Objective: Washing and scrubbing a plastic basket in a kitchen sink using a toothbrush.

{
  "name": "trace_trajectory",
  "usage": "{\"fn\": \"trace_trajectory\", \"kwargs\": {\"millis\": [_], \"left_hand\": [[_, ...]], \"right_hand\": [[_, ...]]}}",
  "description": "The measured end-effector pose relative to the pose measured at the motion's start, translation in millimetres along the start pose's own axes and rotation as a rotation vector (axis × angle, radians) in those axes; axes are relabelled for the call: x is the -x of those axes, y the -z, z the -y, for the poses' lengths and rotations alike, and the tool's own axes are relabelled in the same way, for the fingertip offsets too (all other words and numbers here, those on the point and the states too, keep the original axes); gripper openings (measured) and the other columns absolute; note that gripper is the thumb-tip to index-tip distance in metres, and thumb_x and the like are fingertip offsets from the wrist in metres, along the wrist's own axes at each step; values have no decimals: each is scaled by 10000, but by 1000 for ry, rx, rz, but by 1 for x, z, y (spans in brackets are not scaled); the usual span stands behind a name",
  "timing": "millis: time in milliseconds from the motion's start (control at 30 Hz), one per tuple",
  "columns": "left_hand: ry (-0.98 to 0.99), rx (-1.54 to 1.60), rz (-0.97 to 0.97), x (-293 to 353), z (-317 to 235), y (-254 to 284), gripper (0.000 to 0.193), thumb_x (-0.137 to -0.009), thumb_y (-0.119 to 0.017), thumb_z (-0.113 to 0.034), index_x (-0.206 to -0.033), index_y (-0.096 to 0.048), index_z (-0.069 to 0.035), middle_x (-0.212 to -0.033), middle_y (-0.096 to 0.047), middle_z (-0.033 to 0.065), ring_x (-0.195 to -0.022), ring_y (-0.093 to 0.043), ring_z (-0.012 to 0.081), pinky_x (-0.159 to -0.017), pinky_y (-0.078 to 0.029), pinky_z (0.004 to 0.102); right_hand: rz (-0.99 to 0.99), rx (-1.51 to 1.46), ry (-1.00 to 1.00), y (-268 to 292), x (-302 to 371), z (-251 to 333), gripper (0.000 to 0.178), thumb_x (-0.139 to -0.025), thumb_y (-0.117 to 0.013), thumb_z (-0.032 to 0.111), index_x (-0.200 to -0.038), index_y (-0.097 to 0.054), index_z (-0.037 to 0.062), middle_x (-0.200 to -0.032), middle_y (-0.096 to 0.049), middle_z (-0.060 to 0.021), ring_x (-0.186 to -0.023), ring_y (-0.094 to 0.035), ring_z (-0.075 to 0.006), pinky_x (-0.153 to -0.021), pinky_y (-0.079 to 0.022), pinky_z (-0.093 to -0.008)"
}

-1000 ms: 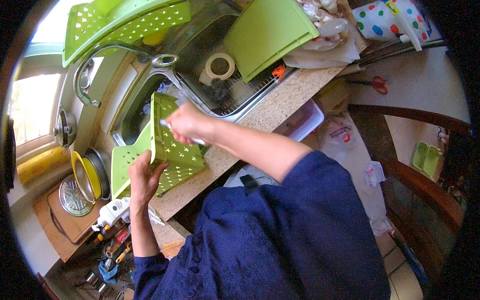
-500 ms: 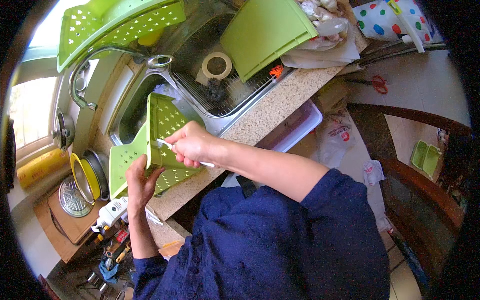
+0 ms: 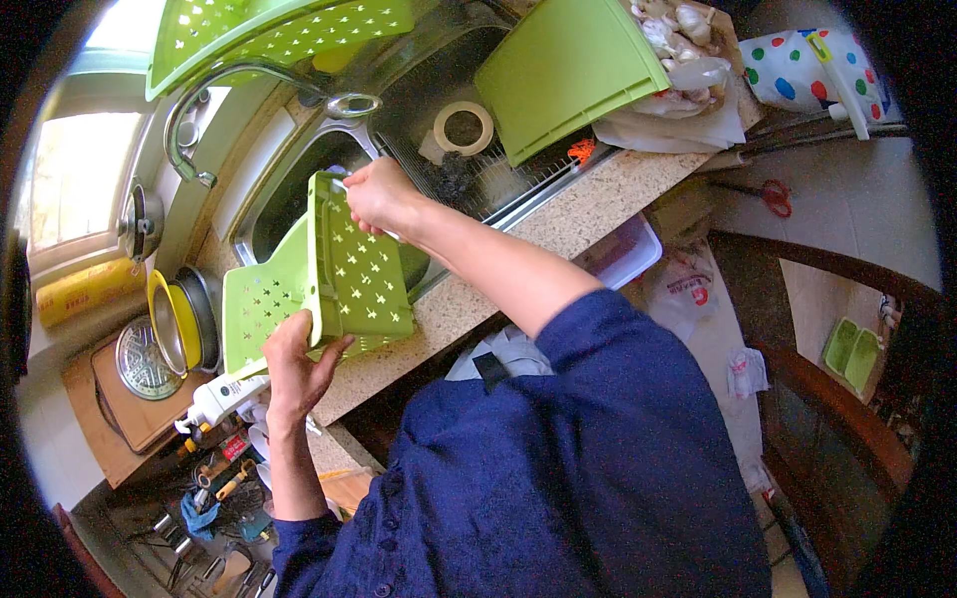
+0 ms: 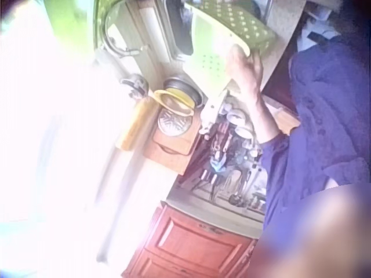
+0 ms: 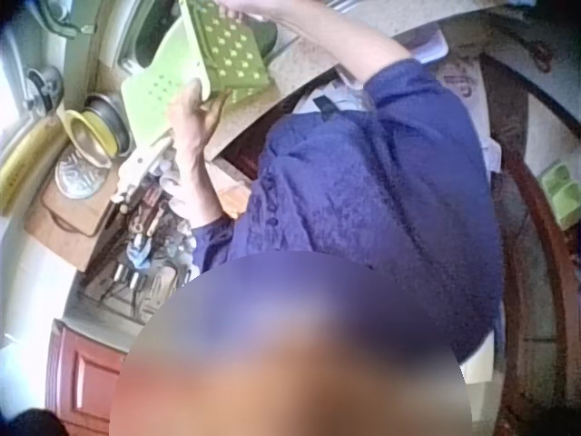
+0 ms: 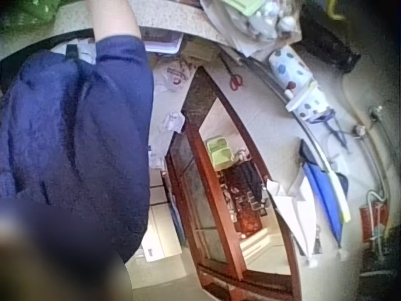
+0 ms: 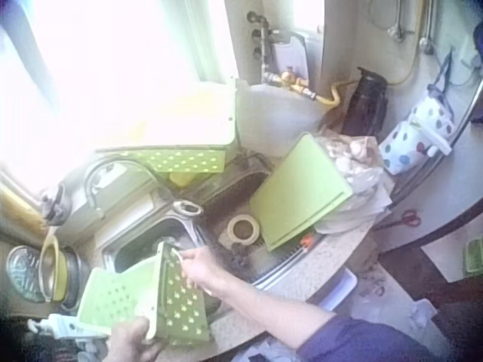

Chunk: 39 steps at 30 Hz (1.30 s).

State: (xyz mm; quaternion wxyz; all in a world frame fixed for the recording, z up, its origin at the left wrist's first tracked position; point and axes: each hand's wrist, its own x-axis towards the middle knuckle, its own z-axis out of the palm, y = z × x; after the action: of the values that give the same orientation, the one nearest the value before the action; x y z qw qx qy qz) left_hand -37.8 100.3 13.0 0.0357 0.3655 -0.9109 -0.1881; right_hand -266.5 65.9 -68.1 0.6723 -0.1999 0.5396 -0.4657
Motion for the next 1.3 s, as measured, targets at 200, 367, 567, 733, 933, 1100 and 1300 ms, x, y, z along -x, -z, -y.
{"fn": "trace_trajectory", "kwargs": {"millis": [200, 367, 567, 733, 933, 1100, 1300], "left_hand": [[48, -27, -89, 7, -7, -5, 446, -729, -809, -294, -663, -451, -38, -604, -486, 144, -564, -503, 333, -540, -402, 412], [82, -65, -121, 8, -8, -9, 418, -733, -799, -261, -659, -452, -40, -610, -503, 140, -561, -514, 321, -536, -413, 403], [57, -52, -153, 14, -8, -7, 419, -717, -801, -235, -636, -436, -46, -603, -504, 138, -559, -513, 318, -532, -408, 405], [55, -63, -147, 9, -9, -4, 412, -701, -803, -212, -632, -432, -48, -600, -501, 137, -556, -510, 321, -533, -405, 407], [46, -59, -126, 12, -6, -2, 411, -696, -805, -205, -632, -432, -47, -600, -505, 137, -553, -509, 321, -531, -402, 404], [36, -70, -134, 8, -4, -4, 400, -694, -803, -204, -635, -440, -46, -598, -508, 135, -549, -508, 318, -532, -405, 401], [47, -78, -118, 13, -6, -2, 401, -692, -805, -204, -637, -440, -47, -596, -501, 135, -547, -505, 318, -528, -405, 402]], "right_hand": [[30, 168, 31, -8, 22, -16, 404, -917, -486, 26, -1314, -532, -41, -666, -565, -49, -453, -468, -88, -383, -358, -260], [-60, 268, 258, -4, 19, -11, 375, -937, -501, 36, -1304, -560, -14, -635, -577, -36, -424, -456, -83, -384, -360, -268], [93, 260, 142, -6, 17, 2, 386, -926, -506, 46, -1303, -560, -14, -623, -564, -36, -435, -470, -83, -376, -368, -260], [110, 238, 43, -4, 8, 7, 404, -903, -493, 19, -1299, -557, -23, -671, -568, -40, -435, -470, -87, -367, -361, -251], [224, 110, -130, 19, -3, 12, 401, -861, -550, 38, -1256, -616, 22, -749, -649, -111, -511, -572, -149, -453, -457, -291], [1, 744, 426, -3, -8, -20, 321, -840, -598, 97, -1144, -676, 26, -990, -685, -247, -974, -684, -260, -883, -496, -348], [267, 14, -155, 23, 1, 9, 327, -895, -548, 52, -1205, -651, 25, -649, -536, -17, -429, -394, -50, -363, -320, -219]]}}
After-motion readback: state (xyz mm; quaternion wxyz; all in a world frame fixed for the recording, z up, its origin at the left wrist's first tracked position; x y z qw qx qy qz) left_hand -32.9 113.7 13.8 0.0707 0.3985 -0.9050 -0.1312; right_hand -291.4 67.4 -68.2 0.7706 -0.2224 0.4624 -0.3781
